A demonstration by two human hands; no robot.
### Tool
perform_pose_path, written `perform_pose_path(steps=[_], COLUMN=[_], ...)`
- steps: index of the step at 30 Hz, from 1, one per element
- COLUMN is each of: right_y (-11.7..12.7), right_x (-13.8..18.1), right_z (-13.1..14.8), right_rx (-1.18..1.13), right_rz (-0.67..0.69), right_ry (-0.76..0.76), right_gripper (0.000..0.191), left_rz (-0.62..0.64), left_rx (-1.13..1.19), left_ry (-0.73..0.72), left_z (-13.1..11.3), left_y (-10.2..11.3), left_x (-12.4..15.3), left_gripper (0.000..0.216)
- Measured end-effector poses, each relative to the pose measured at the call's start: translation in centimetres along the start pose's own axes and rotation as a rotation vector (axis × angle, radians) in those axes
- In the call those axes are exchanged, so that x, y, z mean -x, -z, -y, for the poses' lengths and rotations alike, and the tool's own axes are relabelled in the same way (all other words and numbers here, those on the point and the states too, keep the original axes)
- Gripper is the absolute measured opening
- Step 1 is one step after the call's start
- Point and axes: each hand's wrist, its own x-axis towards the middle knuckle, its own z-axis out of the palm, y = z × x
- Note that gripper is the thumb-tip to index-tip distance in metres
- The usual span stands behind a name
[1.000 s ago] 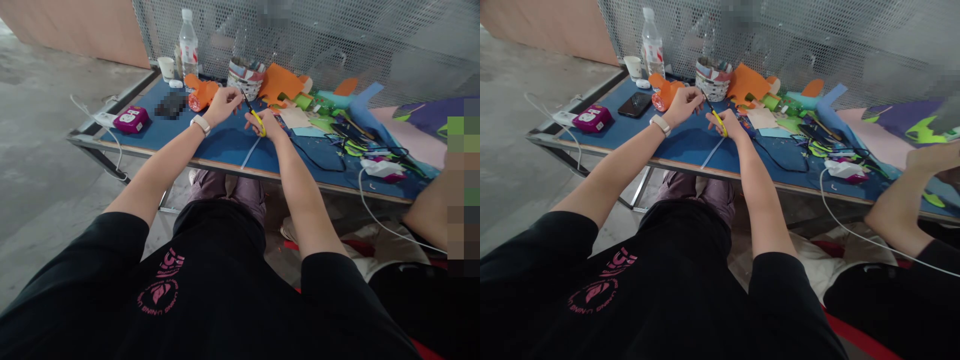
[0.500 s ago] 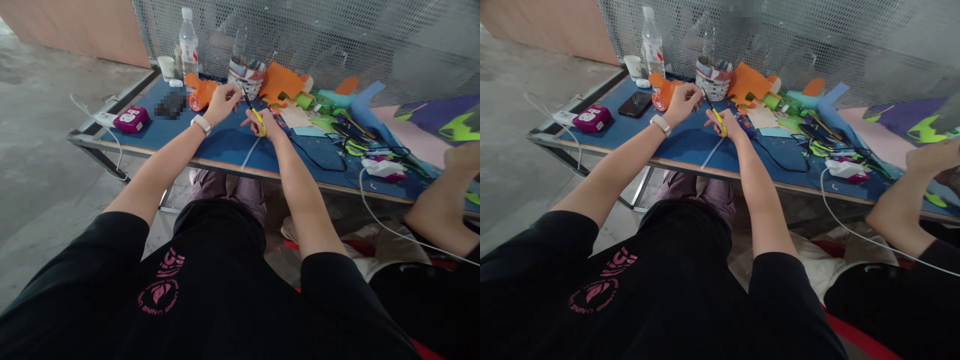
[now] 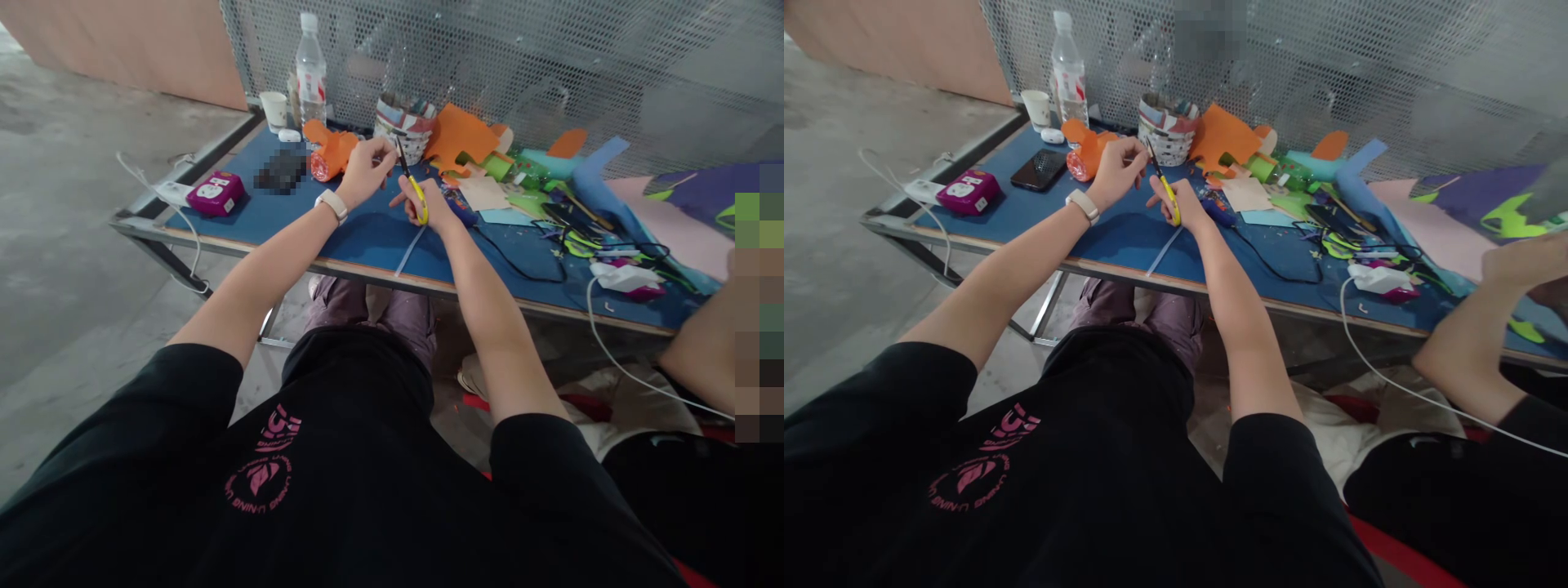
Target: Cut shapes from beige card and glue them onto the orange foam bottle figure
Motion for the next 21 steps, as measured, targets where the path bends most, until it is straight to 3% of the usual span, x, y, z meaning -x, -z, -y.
perform_pose_path(steps=[4,7,11,16,21], right_y=[0.1,0.0,0.2,0.8,0.8], right_x=[-0.2,-0.4,-0.5,0.1,0.6], right_z=[-1.0,-1.3,-1.3,-0.4,0.2], right_rx=[-0.038,-0.034,-0.003,0.017,0.063], right_rz=[-0.003,-0.021,-0.015,0.056,0.028], right_ry=[0.041,0.039,0.012,-0.012,-0.008], right_gripper=[0.103,0.102,0.102,0.111,0.112], left_rz=[0.095,0.063,-0.012,-0.034,-0.014], left_rx=[-0.073,-0.102,-0.098,-0.070,-0.053], left_ry=[0.055,0.125,0.163,0.116,0.114], left_z=[-2.5,-3.0,-1.6,0.0,0.8], left_y=[0.4,0.2,-0.2,-0.1,-0.1], left_x=[0.5,0.6,0.2,-0.1,-0.1], left_gripper=[0.054,0.052,0.040,0.035,0.039])
